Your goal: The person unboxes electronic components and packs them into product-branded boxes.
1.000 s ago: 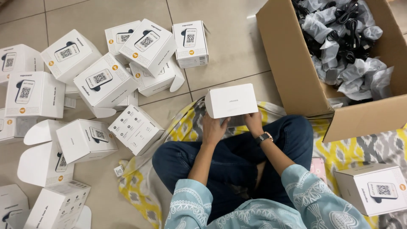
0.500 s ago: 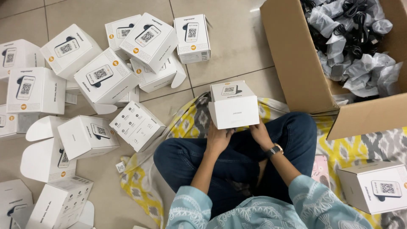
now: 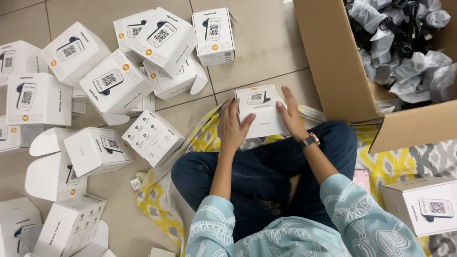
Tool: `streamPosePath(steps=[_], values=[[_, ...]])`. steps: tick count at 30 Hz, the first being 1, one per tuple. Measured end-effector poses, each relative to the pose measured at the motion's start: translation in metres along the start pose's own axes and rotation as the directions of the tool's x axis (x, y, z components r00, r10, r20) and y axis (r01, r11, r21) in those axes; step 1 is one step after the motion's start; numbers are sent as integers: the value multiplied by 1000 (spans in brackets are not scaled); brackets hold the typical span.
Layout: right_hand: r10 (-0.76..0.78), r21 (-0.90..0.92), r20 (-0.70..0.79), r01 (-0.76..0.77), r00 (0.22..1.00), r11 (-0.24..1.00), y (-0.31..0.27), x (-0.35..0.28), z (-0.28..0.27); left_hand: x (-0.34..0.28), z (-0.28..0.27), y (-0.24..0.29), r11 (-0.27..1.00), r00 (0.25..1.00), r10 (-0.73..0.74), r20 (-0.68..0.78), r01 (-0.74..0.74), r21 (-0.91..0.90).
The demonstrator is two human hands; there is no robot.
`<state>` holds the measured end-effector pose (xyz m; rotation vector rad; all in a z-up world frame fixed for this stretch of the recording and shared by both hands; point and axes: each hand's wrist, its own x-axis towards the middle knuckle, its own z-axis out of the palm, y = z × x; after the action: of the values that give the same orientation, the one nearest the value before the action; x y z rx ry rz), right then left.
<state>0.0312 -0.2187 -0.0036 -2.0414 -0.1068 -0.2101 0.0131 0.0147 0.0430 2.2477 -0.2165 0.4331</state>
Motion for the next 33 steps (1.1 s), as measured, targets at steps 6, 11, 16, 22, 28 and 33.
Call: streamPosePath(steps=[6, 11, 16, 22, 28, 33], values=[[216, 187, 133, -239, 967, 953, 44, -40, 20, -32, 37, -15, 937, 886, -327, 328, 350, -13], [385, 60, 92, -391, 918, 918, 61, -48, 25, -44, 54, -32, 857, 729, -498, 470, 498, 134], [432, -66, 92, -427, 897, 902, 58, -52, 25, -47, 60, -40, 814, 625, -544, 559, 556, 170], [582, -229, 136, -546, 802, 806, 70, -51, 28, -57, 80, -65, 789, 540, -575, 615, 564, 244], [597, -275, 135, -549, 791, 789, 73, -52, 29, -63, 86, -78, 835, 623, -457, 634, 545, 67], [572, -246, 131, -533, 810, 810, 84, -56, 32, -61, 82, -71, 847, 646, -376, 665, 530, -35]])
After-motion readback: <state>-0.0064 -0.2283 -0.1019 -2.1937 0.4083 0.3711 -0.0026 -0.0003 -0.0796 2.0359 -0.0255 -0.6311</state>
